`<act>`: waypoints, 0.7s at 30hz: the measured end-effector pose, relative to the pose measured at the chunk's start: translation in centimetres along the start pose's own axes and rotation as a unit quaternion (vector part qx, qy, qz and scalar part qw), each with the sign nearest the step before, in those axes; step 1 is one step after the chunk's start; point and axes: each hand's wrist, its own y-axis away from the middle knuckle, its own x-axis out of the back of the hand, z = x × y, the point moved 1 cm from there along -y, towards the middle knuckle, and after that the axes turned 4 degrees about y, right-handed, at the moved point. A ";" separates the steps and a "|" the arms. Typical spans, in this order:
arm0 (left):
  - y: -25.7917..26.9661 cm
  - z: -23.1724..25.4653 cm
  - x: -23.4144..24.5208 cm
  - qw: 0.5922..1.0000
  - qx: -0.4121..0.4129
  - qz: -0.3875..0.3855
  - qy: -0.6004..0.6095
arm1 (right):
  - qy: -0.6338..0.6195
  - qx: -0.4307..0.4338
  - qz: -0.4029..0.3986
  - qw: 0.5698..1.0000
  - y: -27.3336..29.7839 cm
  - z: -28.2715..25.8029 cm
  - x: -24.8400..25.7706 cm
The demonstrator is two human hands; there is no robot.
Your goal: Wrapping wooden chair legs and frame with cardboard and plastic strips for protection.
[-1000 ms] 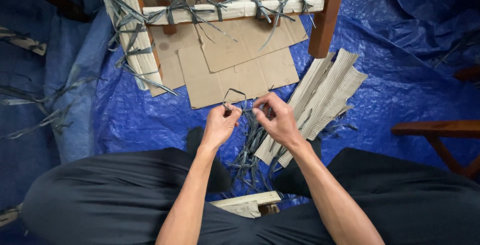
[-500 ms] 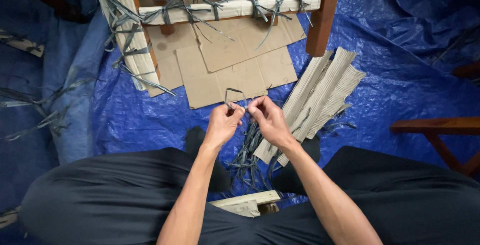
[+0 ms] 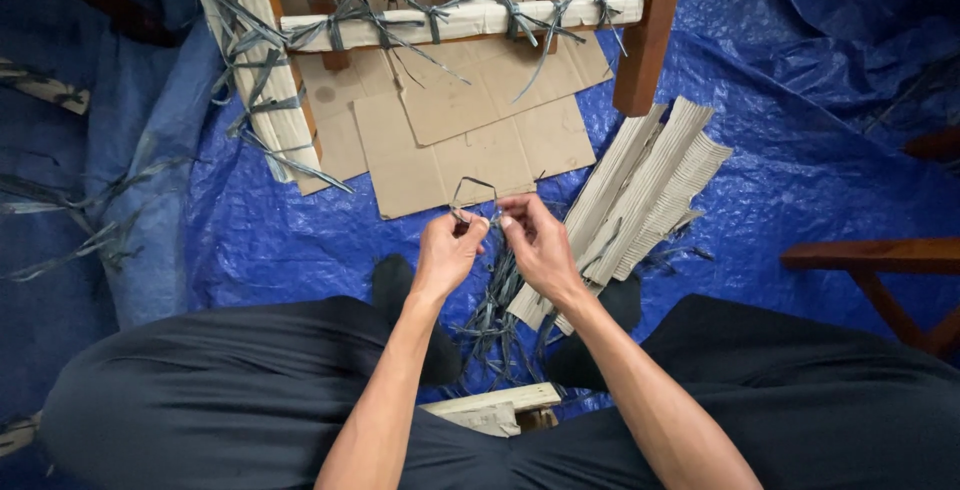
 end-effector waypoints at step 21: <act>-1.0 -3.0 -1.1 1.000 0.009 -0.007 -0.023 | -0.324 -0.188 0.007 0.927 -0.7 5.0 -0.9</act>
